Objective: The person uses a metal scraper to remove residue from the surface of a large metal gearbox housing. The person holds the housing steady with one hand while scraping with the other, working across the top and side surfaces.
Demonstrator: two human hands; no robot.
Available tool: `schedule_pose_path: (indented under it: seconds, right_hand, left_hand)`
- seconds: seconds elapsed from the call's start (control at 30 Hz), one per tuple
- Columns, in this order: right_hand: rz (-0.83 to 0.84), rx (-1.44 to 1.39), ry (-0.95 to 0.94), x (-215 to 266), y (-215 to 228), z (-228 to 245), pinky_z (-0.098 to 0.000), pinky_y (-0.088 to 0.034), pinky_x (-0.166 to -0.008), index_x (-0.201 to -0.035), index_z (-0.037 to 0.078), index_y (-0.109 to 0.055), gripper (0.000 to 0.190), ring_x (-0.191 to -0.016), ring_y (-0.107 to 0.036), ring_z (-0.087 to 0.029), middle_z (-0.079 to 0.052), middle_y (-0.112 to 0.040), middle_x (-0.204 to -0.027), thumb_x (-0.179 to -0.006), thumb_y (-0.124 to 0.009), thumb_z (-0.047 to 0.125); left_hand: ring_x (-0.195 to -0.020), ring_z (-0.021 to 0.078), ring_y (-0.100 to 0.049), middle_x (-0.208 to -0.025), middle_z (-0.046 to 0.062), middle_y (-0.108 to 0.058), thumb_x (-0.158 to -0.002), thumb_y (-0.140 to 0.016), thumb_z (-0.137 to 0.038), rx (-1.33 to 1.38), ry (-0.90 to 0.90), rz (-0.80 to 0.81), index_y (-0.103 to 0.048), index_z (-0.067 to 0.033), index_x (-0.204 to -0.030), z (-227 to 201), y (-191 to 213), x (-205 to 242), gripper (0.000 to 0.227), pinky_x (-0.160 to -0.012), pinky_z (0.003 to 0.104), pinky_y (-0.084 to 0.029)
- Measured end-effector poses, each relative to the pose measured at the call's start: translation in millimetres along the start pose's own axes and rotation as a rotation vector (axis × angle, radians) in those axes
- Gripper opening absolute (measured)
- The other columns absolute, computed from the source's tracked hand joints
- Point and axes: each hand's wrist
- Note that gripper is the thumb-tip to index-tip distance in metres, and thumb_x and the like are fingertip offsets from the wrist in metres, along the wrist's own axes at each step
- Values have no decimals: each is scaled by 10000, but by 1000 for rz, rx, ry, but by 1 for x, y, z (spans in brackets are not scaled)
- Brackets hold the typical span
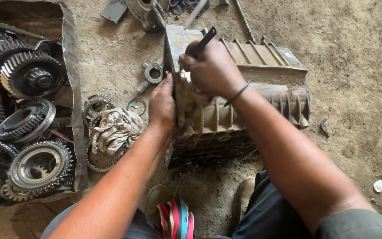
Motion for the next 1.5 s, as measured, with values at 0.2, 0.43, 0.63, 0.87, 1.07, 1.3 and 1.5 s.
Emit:
schedule_pose_path:
  seconds: [0.2,0.43,0.63,0.87,1.07,1.3,1.5]
  right_hand:
    - [-76,128,118,-7,9,-16,-304,-564,-703,-934,66,-703,193,-753,-670,-120,-29,-693,-829,-1010,-594,206]
    - [14,-360,198,-6,-8,-25,-283,-504,-531,-973,38,-737,211,-606,-591,-121,-50,-683,-757,-991,-644,226]
    - [-75,-204,220,-10,-21,-26,-251,-542,-519,-986,75,-713,179,-558,-635,-96,-31,-707,-721,-967,-635,235]
    - [-113,-175,253,-4,-21,-21,-339,-558,-589,-943,66,-737,228,-607,-677,-158,-77,-746,-759,-991,-626,259]
    - [-190,-65,255,-1,-20,-14,-365,-537,-579,-916,54,-759,271,-604,-667,-173,-92,-741,-747,-989,-610,268]
    - [-218,-216,219,-5,-28,-12,-361,-568,-572,-935,26,-749,242,-627,-679,-168,-106,-751,-787,-959,-622,231]
    - [-235,-312,326,-13,-33,-18,-280,-593,-604,-938,29,-745,192,-689,-720,-108,-95,-774,-829,-972,-623,174]
  left_hand:
    - [-840,63,-684,-978,8,-709,-1055,-383,-388,-26,-40,-46,-697,-150,-1106,-1,-2,-5,398,-741,193,-569]
    - [-967,147,-670,-1080,68,-696,-1047,-387,-374,41,-22,-13,-673,-92,-1187,-5,-3,0,425,-857,277,-550]
    - [-997,141,-676,-1098,53,-693,-1047,-376,-382,57,1,-27,-672,-116,-1179,-11,-6,3,418,-903,280,-544]
    - [-890,161,-662,-969,42,-671,-1074,-352,-396,-11,-5,-6,-656,-120,-1086,-11,-6,6,411,-835,302,-540]
    - [-728,168,-599,-859,28,-656,-1072,-349,-400,59,70,-1,-634,-151,-1029,-15,-7,7,381,-685,314,-489]
    - [-683,94,-593,-817,-23,-625,-1096,-367,-384,22,-24,17,-650,-133,-1031,-9,-4,3,384,-634,233,-492]
    - [-654,124,-590,-772,1,-626,-1069,-335,-400,-8,67,-30,-660,-167,-1041,-13,-5,7,401,-623,257,-492]
Point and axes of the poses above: each hand's wrist, its own x-axis away from the middle knuckle, its own y-axis out of the back of the hand, z = x × y
